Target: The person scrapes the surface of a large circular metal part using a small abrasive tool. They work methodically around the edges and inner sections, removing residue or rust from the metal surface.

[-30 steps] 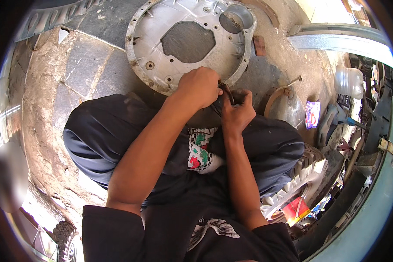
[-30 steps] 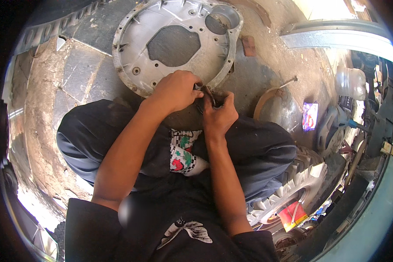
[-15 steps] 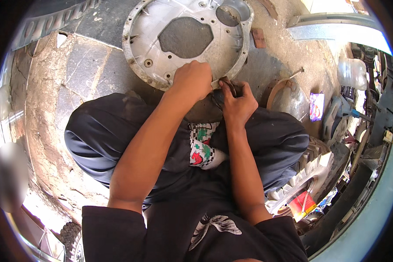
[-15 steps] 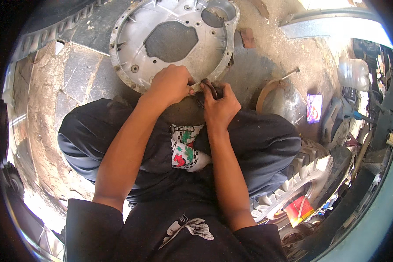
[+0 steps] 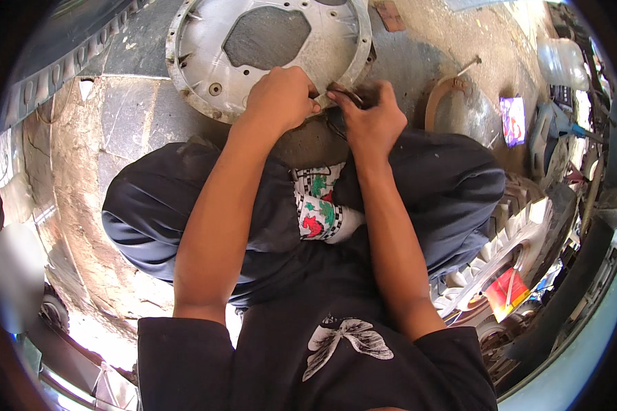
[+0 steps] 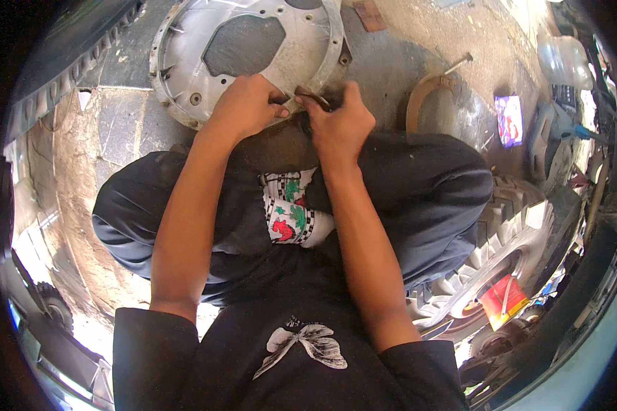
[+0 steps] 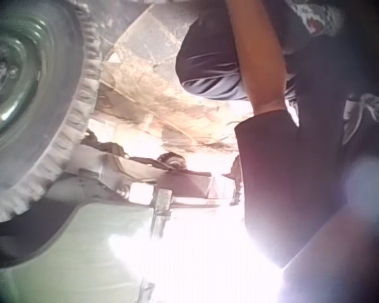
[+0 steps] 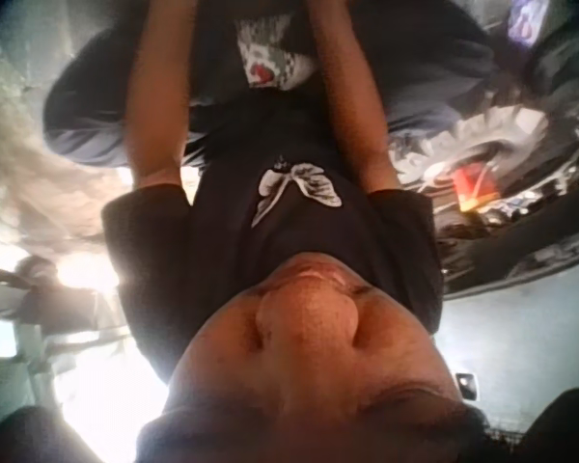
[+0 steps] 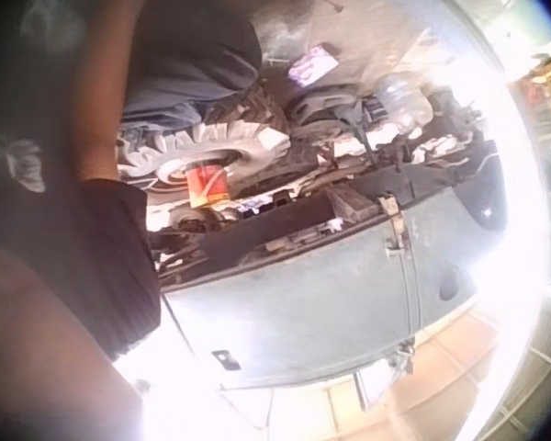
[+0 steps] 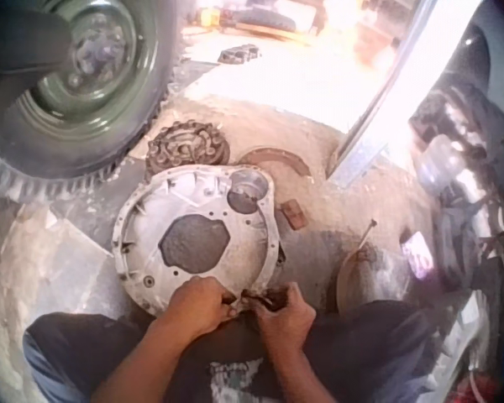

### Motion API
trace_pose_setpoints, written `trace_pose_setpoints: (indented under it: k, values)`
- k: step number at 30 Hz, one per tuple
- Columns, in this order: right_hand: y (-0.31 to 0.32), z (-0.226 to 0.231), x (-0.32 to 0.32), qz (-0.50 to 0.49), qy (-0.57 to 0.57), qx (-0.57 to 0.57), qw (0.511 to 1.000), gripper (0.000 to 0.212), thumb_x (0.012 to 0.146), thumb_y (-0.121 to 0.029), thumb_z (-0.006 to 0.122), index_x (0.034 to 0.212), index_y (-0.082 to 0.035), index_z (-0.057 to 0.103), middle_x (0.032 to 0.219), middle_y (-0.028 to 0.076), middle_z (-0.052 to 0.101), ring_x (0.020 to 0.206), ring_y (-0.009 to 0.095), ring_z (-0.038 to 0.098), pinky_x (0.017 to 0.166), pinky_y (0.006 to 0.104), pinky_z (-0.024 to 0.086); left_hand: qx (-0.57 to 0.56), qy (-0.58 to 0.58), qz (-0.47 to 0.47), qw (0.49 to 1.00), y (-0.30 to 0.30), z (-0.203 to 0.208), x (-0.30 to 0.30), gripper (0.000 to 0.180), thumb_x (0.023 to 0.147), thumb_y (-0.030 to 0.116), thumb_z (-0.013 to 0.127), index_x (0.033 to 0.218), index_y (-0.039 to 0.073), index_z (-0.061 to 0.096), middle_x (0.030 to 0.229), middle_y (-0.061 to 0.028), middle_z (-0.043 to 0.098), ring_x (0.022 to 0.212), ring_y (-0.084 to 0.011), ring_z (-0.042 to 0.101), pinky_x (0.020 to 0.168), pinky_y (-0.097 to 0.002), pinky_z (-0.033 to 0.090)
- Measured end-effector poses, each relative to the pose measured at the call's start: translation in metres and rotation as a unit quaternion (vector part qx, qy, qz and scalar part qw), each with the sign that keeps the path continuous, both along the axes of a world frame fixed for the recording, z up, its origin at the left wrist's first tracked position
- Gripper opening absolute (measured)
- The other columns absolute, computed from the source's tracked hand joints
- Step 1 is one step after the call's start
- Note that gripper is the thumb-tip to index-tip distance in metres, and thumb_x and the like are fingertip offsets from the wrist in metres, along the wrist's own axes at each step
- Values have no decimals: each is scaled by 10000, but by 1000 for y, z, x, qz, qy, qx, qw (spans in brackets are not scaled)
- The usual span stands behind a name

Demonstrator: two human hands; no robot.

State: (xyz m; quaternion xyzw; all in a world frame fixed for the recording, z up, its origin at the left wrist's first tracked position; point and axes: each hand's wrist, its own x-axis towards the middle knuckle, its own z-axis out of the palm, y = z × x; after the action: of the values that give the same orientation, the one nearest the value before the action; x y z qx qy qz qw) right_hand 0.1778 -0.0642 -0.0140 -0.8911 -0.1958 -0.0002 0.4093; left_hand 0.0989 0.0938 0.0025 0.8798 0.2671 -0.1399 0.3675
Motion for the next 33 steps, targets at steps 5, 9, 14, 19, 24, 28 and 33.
trace_pose_setpoints:
  k: [5, 9, 14, 19, 24, 28, 33]
  values:
    - [6, -8, -2, 35, 7, 20, 999, 469, 730, -301, 994, 947, 8, 715, 851, 186, 784, 784, 313, 789, 735, 386, 592, 26, -4, -10, 1000, 2, -3, -4, 302, 845, 296, 870, 1085, 115, 848, 1000, -220, 785, 961, -416, 759, 871, -489, 591]
    - [-1, -3, -3, 24, 35, 24, 999, 460, 737, -286, 987, 982, 10, 735, 851, 180, 787, 776, 301, 788, 737, 381, 594, 23, -17, -1, 1000, 1, 0, -7, 358, 847, 286, 862, 1135, 77, 827, 946, -246, 766, 896, -432, 751, 832, -456, 574]
    - [7, -6, -1, 22, 37, 42, 998, 427, 747, -278, 977, 966, 11, 752, 842, 172, 789, 779, 282, 792, 752, 382, 599, 32, -6, -26, 999, -1, 9, -4, 366, 854, 300, 864, 1141, 76, 825, 944, -255, 763, 875, -422, 754, 824, -448, 569]
    - [0, 2, -3, 16, 109, 39, 993, 415, 755, -282, 969, 955, 18, 763, 849, 175, 791, 792, 286, 792, 762, 392, 600, 29, -18, -9, 999, 1, -1, -8, 374, 860, 309, 865, 1142, 68, 821, 949, -251, 771, 869, -411, 759, 823, -431, 573]
    - [6, -8, 0, 22, 72, 15, 997, 442, 748, -303, 972, 955, 26, 762, 838, 194, 779, 774, 292, 782, 753, 398, 594, 2, -11, -2, 1000, -1, 0, -4, 335, 842, 308, 873, 1104, 102, 845, 945, -245, 773, 912, -425, 755, 883, -469, 580]
    - [-4, 3, -2, 12, 117, 2, 993, 472, 727, -318, 985, 953, 26, 755, 826, 186, 778, 748, 288, 769, 743, 403, 588, -32, -13, 20, 999, 6, 2, -12, 345, 841, 304, 870, 1108, 88, 840, 968, -251, 774, 936, -425, 757, 894, -462, 577]
    - [0, 5, 0, -7, 123, 20, 992, 497, 705, -313, 997, 958, 29, 742, 816, 186, 771, 736, 306, 763, 729, 397, 584, 0, 21, -25, 999, 8, 13, -2, 360, 847, 307, 867, 1126, 83, 831, 962, -252, 773, 927, -435, 752, 886, -465, 574]
